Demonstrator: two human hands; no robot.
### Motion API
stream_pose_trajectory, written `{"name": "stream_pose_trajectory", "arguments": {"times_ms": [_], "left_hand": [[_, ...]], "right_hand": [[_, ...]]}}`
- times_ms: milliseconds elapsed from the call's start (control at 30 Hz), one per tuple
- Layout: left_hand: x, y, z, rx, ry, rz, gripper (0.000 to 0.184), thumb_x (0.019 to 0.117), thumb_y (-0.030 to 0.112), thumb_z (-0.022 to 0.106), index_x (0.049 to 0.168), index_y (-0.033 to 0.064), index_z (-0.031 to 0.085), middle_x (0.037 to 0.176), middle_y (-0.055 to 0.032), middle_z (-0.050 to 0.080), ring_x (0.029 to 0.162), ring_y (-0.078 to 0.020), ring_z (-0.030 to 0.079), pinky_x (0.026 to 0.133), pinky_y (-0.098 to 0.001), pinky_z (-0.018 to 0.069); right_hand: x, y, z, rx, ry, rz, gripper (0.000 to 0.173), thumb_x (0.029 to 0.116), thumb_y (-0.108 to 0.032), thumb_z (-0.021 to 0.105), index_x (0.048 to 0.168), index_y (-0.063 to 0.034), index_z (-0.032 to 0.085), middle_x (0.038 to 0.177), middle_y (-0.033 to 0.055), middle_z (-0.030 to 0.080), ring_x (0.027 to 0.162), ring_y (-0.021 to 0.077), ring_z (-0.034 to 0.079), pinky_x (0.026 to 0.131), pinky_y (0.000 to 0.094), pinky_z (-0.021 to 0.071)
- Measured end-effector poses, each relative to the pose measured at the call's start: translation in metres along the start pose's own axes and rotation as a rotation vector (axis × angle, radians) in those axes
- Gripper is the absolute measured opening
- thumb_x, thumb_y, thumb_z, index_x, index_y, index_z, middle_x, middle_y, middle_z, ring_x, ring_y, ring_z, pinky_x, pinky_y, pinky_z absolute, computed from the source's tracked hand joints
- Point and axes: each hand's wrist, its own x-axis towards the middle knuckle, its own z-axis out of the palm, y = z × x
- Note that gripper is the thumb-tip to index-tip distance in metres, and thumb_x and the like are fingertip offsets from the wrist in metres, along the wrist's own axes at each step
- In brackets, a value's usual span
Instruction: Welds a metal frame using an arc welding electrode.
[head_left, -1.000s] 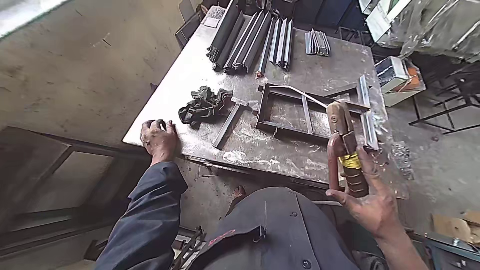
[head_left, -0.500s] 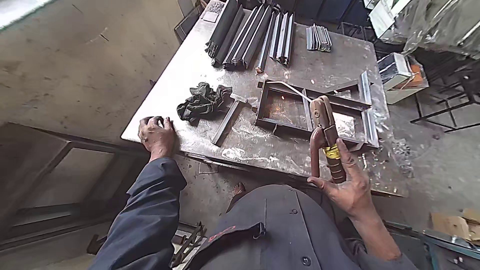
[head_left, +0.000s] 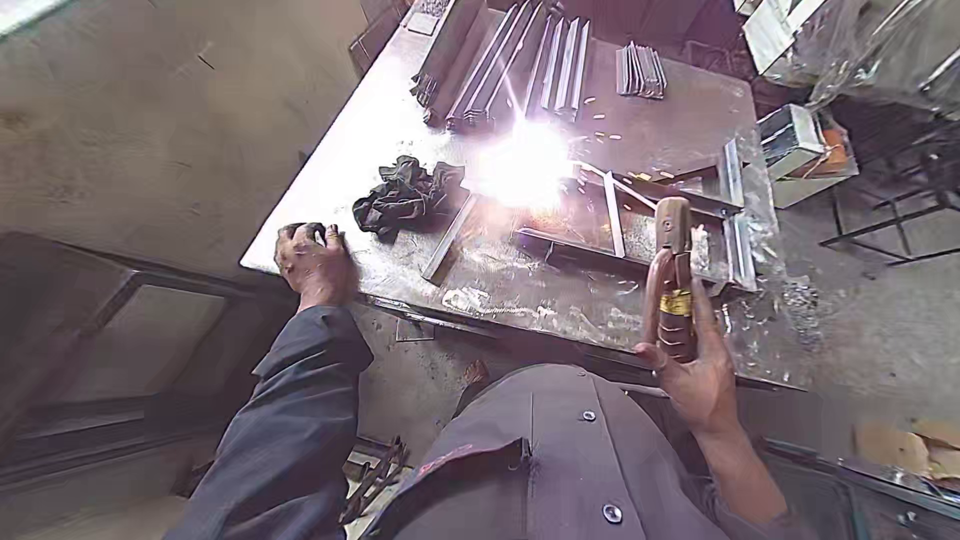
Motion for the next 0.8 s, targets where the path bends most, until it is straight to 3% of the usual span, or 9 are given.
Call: {"name": "stream_pose_trajectory", "arguments": {"times_ms": [133, 267, 433, 533, 600, 667, 733, 767, 800], "left_hand": [[0.002, -0.002, 0.001, 0.006, 0.003, -0.005, 0.047, 0.1044, 0.041, 0.053, 0.126, 0.0011, 0.067, 0.144, -0.0282, 0.053, 0.138, -0.0468, 0.048, 0.113, -0.0656, 0.0371], [0.003, -0.004, 0.001, 0.005, -0.006, 0.010, 0.048, 0.1048, 0.041, 0.052, 0.126, -0.0004, 0.066, 0.144, -0.0293, 0.053, 0.137, -0.0480, 0.048, 0.113, -0.0666, 0.0366], [0.004, -0.005, 0.003, 0.012, -0.001, 0.012, 0.048, 0.1044, 0.042, 0.052, 0.125, 0.0018, 0.067, 0.144, -0.0275, 0.054, 0.137, -0.0474, 0.048, 0.112, -0.0664, 0.0368], [0.002, -0.003, 0.000, 0.004, 0.007, 0.007, 0.047, 0.1044, 0.041, 0.053, 0.123, 0.0002, 0.067, 0.142, -0.0293, 0.054, 0.135, -0.0481, 0.050, 0.111, -0.0671, 0.0382], [0.003, -0.004, 0.003, 0.006, 0.016, 0.008, 0.046, 0.1042, 0.041, 0.053, 0.122, 0.0012, 0.068, 0.142, -0.0282, 0.055, 0.135, -0.0473, 0.051, 0.110, -0.0664, 0.0389], [0.004, -0.007, 0.004, 0.009, 0.011, 0.006, 0.046, 0.1043, 0.041, 0.052, 0.123, 0.0023, 0.068, 0.143, -0.0279, 0.055, 0.135, -0.0476, 0.050, 0.111, -0.0667, 0.0383], [0.004, -0.006, 0.004, 0.007, 0.008, 0.000, 0.047, 0.1043, 0.042, 0.052, 0.124, 0.0030, 0.068, 0.144, -0.0273, 0.054, 0.137, -0.0473, 0.049, 0.112, -0.0664, 0.0375], [0.004, -0.007, 0.004, 0.008, 0.008, -0.002, 0.047, 0.1041, 0.043, 0.052, 0.124, 0.0033, 0.068, 0.144, -0.0266, 0.054, 0.137, -0.0467, 0.049, 0.112, -0.0660, 0.0376], [0.004, -0.007, 0.003, 0.009, 0.004, -0.004, 0.047, 0.1042, 0.043, 0.052, 0.124, 0.0034, 0.068, 0.144, -0.0265, 0.054, 0.137, -0.0464, 0.049, 0.112, -0.0658, 0.0376]], "right_hand": [[-0.003, 0.001, 0.002, -0.166, -0.020, -0.126, 0.120, 0.0702, -0.070, 0.082, 0.155, 0.0033, 0.038, 0.135, 0.0159, 0.063, 0.104, 0.0033, 0.065, 0.089, 0.0217, 0.0561], [-0.005, 0.001, 0.001, -0.220, -0.020, -0.153, 0.119, 0.0705, -0.072, 0.081, 0.155, 0.0021, 0.039, 0.132, 0.0162, 0.065, 0.100, 0.0054, 0.066, 0.087, 0.0241, 0.0571], [-0.011, 0.007, -0.003, -0.615, -0.060, -0.333, 0.101, 0.0730, -0.078, 0.073, 0.150, -0.0144, 0.055, 0.107, 0.0205, 0.070, 0.078, 0.0295, 0.068, 0.061, 0.0460, 0.0568], [-0.015, 0.017, -0.005, -0.710, -0.091, -0.390, 0.093, 0.0741, -0.079, 0.070, 0.149, -0.0259, 0.056, 0.102, 0.0205, 0.069, 0.074, 0.0334, 0.067, 0.055, 0.0494, 0.0540], [-0.014, 0.022, -0.006, -0.561, -0.066, -0.294, 0.104, 0.0694, -0.079, 0.075, 0.150, -0.0155, 0.055, 0.108, 0.0196, 0.070, 0.082, 0.0274, 0.069, 0.064, 0.0462, 0.0574], [-0.010, 0.020, -0.004, -0.173, -0.063, -0.048, 0.116, 0.0729, -0.067, 0.081, 0.157, 0.0003, 0.036, 0.125, 0.0125, 0.067, 0.096, 0.0096, 0.068, 0.081, 0.0286, 0.0597], [0.000, 0.017, -0.003, 0.387, -0.009, 0.283, 0.096, 0.0898, -0.051, 0.072, 0.161, -0.0095, 0.024, 0.101, 0.0065, 0.066, 0.067, 0.0106, 0.065, 0.055, 0.0263, 0.0589], [0.005, 0.015, -0.006, 0.590, -0.008, 0.431, 0.073, 0.1000, -0.055, 0.054, 0.156, -0.0168, 0.029, 0.090, 0.0057, 0.064, 0.058, 0.0126, 0.063, 0.047, 0.0275, 0.0565], [0.009, 0.012, -0.010, 0.732, -0.001, 0.554, 0.066, 0.1016, -0.066, 0.041, 0.148, -0.0190, 0.040, 0.084, 0.0067, 0.063, 0.053, 0.0144, 0.061, 0.044, 0.0284, 0.0544]]}}
